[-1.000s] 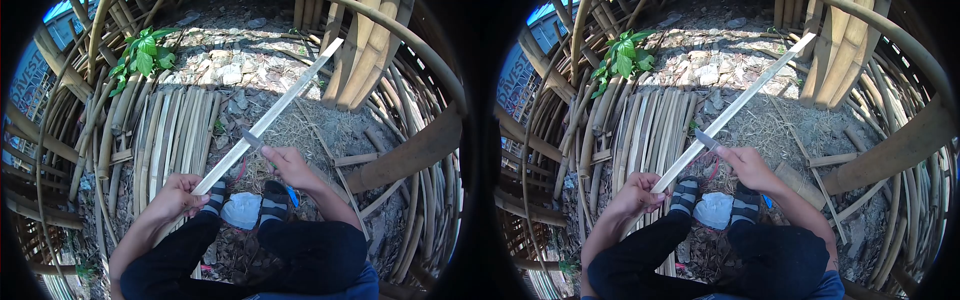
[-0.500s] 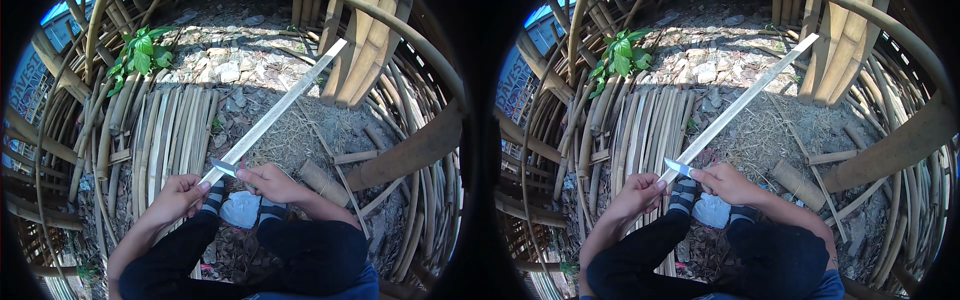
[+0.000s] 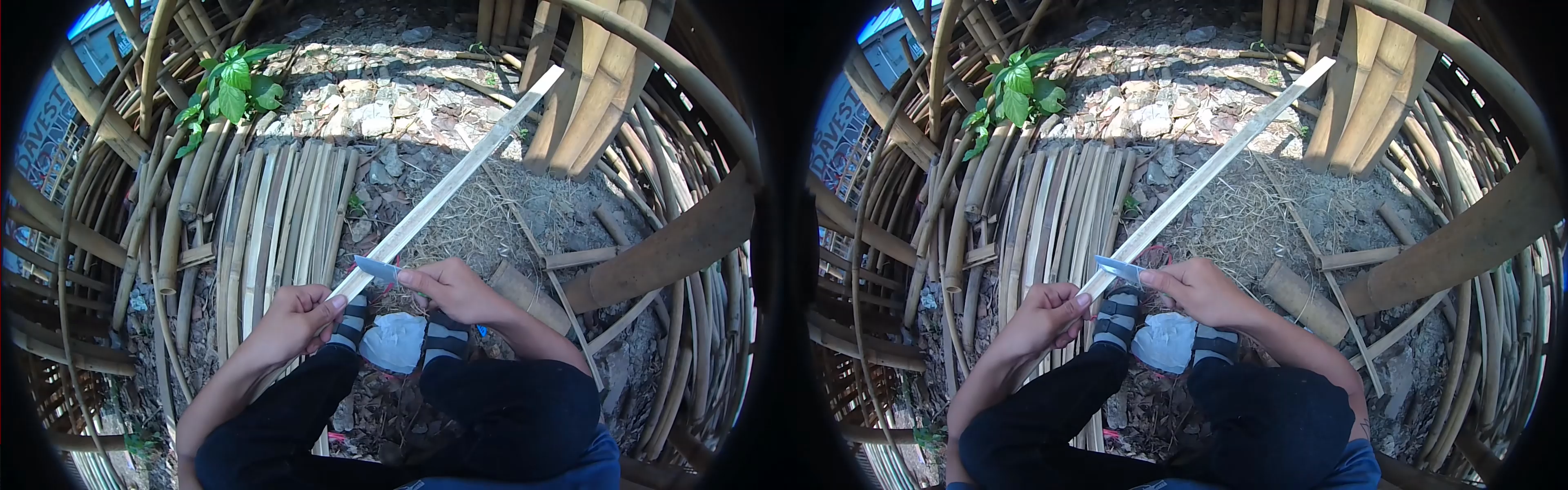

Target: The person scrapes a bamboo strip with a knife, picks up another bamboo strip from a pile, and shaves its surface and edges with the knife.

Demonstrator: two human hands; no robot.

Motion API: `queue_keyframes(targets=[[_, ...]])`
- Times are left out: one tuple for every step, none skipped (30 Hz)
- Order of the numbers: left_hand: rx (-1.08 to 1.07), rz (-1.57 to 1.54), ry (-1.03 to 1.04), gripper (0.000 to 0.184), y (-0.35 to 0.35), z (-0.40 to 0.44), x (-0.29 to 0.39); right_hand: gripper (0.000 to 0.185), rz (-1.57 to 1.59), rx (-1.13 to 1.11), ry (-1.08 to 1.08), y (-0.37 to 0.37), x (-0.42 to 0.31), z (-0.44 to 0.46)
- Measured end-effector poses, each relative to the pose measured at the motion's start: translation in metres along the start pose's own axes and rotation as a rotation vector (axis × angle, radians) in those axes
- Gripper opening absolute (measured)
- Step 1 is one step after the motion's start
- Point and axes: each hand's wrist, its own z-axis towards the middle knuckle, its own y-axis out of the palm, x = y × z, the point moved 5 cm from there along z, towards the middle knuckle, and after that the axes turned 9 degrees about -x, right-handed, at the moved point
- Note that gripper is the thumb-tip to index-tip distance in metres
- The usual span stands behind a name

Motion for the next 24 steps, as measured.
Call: queue_keyframes(targets=[[-0.002,-0.003,-0.001,0.032,0.0,0.0,0.0,0.056,0.009,0.003,-0.001,-0.001,-0.001,0.0],[-0.002,-0.002,-0.001,0.032,0.0,0.0,0.0,0.056,0.018,0.006,-0.003,-0.002,-0.002,-0.001],[-0.007,0.001,0.005,0.033,0.0,0.001,-0.001,0.056,0.019,0.006,-0.004,-0.003,-0.004,-0.001],[-0.012,0.005,0.01,0.033,0.0,0.001,-0.001,0.056,0.012,0.006,0.007,-0.004,-0.006,-0.003],[-0.012,0.006,0.01,0.033,0.0,0.001,-0.001,0.056,0.004,0.007,0.018,-0.005,-0.006,-0.003],[-0.009,0.016,0.005,0.033,0.0,0.001,-0.001,0.056,0.004,0.007,0.018,-0.005,-0.005,-0.004],[-0.005,0.026,0.0,0.034,0.0,0.001,-0.001,0.056,-0.024,0.014,0.022,-0.006,-0.004,-0.004],[-0.005,0.026,0.0,0.034,-0.001,0.0,-0.001,0.055,-0.053,0.02,0.027,-0.007,-0.003,-0.003],[-0.003,0.023,-0.007,0.034,-0.001,0.0,-0.001,0.055,-0.053,0.02,0.028,-0.007,-0.004,-0.004],[0.0,0.021,-0.013,0.034,-0.001,0.0,-0.002,0.055,-0.053,0.04,0.025,-0.008,-0.006,-0.004],[0.0,0.02,-0.013,0.034,-0.001,0.0,-0.002,0.055,-0.053,0.059,0.021,-0.01,-0.007,-0.005],[0.003,0.024,-0.011,0.034,-0.001,0.001,-0.001,0.055,-0.053,0.059,0.021,-0.01,-0.006,-0.005],[0.007,0.027,-0.01,0.034,-0.001,0.001,-0.001,0.054,-0.066,0.062,0.031,-0.011,-0.004,-0.005],[0.007,0.027,-0.012,0.034,-0.001,0.0,-0.002,0.053,-0.078,0.064,0.041,-0.012,-0.002,-0.005],[0.006,0.031,-0.006,0.034,-0.002,0.0,-0.002,0.053,-0.079,0.064,0.04,-0.013,0.0,-0.005],[0.005,0.034,-0.002,0.034,-0.002,0.0,-0.002,0.054,-0.096,0.072,0.041,-0.015,0.003,-0.005],[0.005,0.034,-0.002,0.034,-0.002,0.0,-0.002,0.055,-0.113,0.083,0.042,-0.017,0.006,-0.005],[0.018,0.015,-0.002,0.034,-0.003,-0.001,-0.002,0.055,-0.115,0.081,0.042,-0.021,0.009,-0.004],[0.029,-0.004,-0.005,0.034,-0.004,-0.002,-0.002,0.054,-0.02,0.183,0.059,-0.031,0.013,-0.004],[0.027,-0.003,-0.004,0.034,-0.007,-0.003,-0.004,0.053,0.074,0.287,0.075,-0.043,0.016,-0.005],[0.019,-0.032,-0.019,0.034,-0.011,-0.006,-0.008,0.053,0.07,0.287,0.075,-0.056,0.015,-0.007],[0.01,-0.059,-0.033,0.034,-0.012,-0.006,-0.011,0.054,0.125,0.3,0.096,-0.073,0.016,-0.012],[0.009,-0.054,-0.031,0.034,-0.013,-0.006,-0.009,0.055,0.183,0.316,0.115,-0.082,0.015,-0.014],[-0.001,-0.052,-0.027,0.034,-0.012,-0.006,-0.007,0.055,0.182,0.319,0.115,-0.079,0.011,-0.015]])
